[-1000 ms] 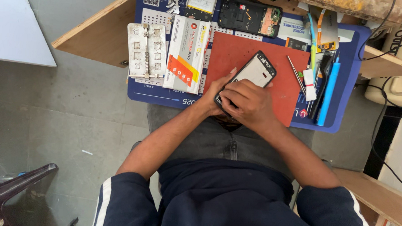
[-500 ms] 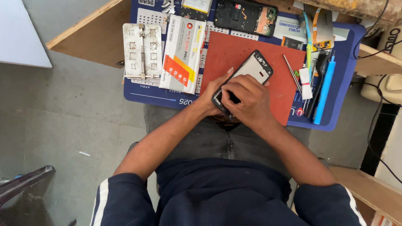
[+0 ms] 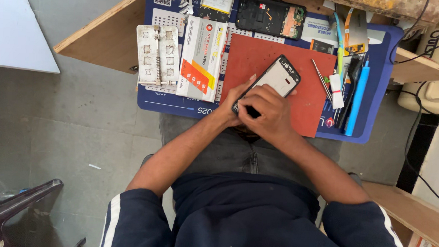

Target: The person uses a small metal tool to pry and separate the screen assembly from the frame of a disassembled smartphone. They repeatedly work along the edges of the device to release clips or adhesive while holding the phone steady on a red mat.

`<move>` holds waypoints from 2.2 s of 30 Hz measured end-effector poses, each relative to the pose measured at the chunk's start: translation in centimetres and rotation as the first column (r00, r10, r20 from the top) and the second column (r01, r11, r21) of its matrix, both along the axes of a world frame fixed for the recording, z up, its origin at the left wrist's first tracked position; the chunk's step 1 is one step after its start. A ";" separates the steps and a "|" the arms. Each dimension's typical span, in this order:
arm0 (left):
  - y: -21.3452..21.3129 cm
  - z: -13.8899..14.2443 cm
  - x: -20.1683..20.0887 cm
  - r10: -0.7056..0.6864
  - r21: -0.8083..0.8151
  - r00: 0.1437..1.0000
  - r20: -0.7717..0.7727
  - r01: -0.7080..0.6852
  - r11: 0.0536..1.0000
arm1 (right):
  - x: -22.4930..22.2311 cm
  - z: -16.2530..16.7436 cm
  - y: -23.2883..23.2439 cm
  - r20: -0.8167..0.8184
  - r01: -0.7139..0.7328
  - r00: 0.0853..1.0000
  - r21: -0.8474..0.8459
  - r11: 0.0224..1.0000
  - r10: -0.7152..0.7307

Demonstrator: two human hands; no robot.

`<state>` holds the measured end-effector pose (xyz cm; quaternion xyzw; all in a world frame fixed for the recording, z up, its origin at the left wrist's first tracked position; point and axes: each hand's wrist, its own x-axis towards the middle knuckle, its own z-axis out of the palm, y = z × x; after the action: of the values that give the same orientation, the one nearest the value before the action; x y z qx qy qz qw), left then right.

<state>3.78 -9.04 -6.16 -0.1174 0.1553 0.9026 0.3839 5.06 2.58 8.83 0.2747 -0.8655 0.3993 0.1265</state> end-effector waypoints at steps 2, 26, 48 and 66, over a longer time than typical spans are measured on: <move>0.1 -0.1 -0.1 -0.046 -0.063 0.996 0.078 0.051 0.997 | -0.1 0.0 0.1 0.010 0.037 0.999 -0.007 0.999 -0.037; 0.0 0.2 -0.2 -0.039 -0.024 0.998 0.048 0.040 0.999 | -0.2 -0.3 0.3 0.181 0.042 0.983 -0.087 0.995 -0.026; -0.4 2.9 -0.6 -0.034 0.080 0.992 -0.124 0.045 0.996 | -2.5 1.1 3.0 0.245 -0.124 0.963 0.043 0.991 0.110; -0.4 2.6 -0.5 -0.207 -0.015 0.976 -0.073 0.207 0.978 | -2.2 2.8 2.7 -0.177 -0.244 0.930 0.353 0.903 0.321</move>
<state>3.23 -9.43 -3.56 -0.0687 0.1842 0.8609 0.4693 2.85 5.24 11.60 0.4597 -0.8492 0.2307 0.1198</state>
